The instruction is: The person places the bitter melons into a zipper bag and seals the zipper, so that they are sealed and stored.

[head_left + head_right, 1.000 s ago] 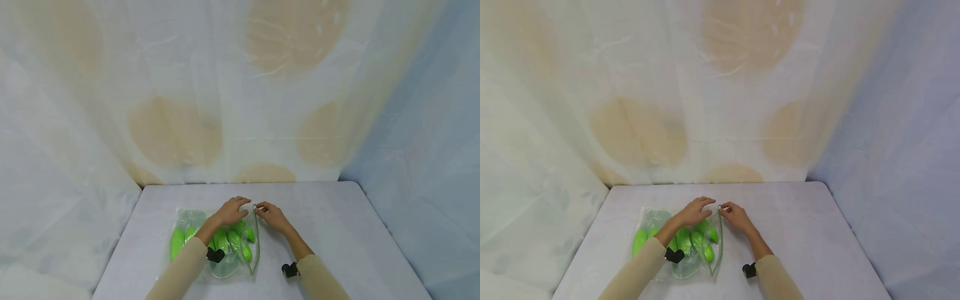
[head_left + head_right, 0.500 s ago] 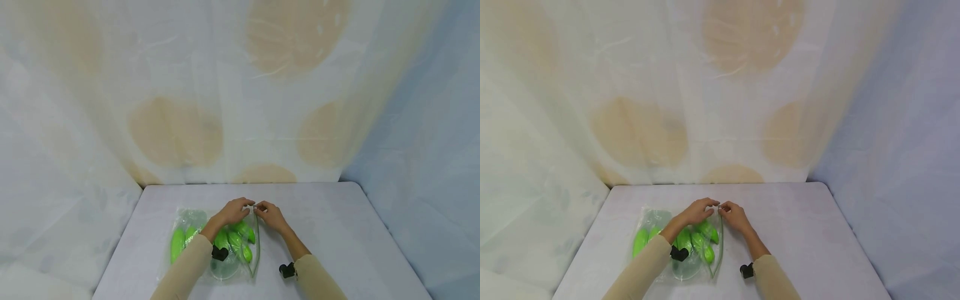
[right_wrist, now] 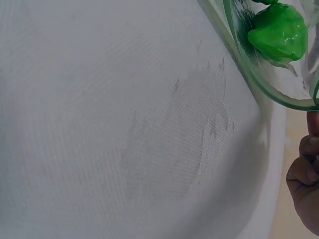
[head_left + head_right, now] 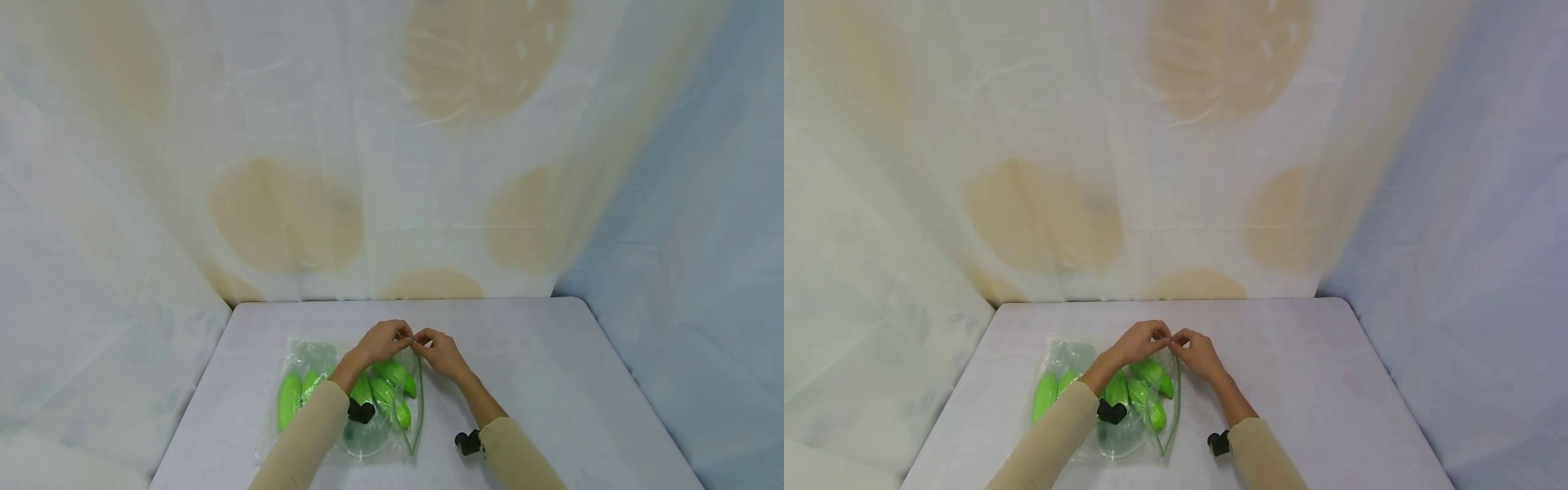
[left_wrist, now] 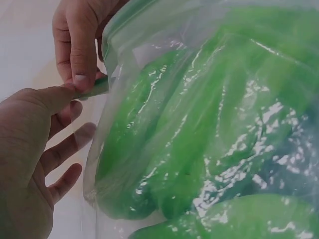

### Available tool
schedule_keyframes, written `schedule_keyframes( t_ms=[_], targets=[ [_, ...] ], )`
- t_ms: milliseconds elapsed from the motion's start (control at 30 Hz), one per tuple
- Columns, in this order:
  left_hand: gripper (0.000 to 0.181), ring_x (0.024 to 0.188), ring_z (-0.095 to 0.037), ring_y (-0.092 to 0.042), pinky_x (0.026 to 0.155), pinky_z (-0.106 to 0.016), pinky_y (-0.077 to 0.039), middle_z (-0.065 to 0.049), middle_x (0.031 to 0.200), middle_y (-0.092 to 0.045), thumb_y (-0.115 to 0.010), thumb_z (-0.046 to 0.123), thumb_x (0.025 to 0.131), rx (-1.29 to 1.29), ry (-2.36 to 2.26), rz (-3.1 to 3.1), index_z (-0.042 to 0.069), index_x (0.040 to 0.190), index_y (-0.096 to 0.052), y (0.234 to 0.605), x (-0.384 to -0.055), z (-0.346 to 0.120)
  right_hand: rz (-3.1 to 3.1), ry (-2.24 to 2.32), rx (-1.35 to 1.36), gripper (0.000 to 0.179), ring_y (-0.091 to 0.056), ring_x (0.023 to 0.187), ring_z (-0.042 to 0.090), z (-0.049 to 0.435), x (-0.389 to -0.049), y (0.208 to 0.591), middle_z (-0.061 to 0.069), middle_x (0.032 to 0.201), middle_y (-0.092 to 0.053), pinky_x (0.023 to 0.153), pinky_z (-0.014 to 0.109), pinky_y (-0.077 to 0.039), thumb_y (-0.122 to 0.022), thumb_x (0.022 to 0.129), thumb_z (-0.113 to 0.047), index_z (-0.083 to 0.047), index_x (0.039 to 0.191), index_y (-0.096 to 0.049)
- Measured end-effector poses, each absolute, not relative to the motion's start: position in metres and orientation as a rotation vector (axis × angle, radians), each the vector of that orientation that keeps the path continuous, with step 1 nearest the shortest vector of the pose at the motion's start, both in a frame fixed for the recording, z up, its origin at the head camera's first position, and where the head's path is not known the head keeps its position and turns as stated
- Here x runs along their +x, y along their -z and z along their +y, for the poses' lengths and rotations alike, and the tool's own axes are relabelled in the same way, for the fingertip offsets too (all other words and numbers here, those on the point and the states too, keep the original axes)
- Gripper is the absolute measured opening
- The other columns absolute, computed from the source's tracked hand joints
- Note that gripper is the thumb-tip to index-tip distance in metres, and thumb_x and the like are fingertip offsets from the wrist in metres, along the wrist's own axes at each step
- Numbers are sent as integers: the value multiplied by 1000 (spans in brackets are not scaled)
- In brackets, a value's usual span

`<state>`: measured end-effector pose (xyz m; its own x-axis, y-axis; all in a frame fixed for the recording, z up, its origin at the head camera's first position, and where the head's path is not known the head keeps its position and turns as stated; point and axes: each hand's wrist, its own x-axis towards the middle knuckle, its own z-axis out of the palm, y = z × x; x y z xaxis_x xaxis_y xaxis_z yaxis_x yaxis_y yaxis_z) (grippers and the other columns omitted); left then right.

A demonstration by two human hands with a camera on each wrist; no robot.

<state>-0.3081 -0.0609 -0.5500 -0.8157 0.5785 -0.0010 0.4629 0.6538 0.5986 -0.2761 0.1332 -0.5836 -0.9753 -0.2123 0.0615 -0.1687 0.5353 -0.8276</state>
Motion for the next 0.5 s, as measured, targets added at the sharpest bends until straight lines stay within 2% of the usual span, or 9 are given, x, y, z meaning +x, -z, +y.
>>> schedule_keyframes(
  t_ms=[167,300,500],
  targets=[
    [12,94,-12,-65,80,-31,-52,4,103,-69,-60,26,102,831,-880,2704,19,107,-68,551,-307,-60,2711,1459,-337,13,-62,88,22,131,-274,580,-3,96,-69,71,34,-49,-69,96,-29,-16,99,-71],
    [9,91,-12,-64,79,-31,-52,5,101,-69,-59,24,102,842,-862,2734,20,105,-66,550,-306,-59,2719,1461,-355,12,-59,82,15,130,-273,578,-3,96,-69,67,32,-48,-68,96,-29,-17,99,-71],
    [7,77,-9,-57,71,-29,-48,7,96,-66,-58,24,102,875,-809,2783,20,101,-64,549,-306,-61,2725,1459,-383,12,-55,75,12,128,-272,578,-5,95,-68,62,30,-47,-67,97,-31,-20,97,-69]
  ],
)
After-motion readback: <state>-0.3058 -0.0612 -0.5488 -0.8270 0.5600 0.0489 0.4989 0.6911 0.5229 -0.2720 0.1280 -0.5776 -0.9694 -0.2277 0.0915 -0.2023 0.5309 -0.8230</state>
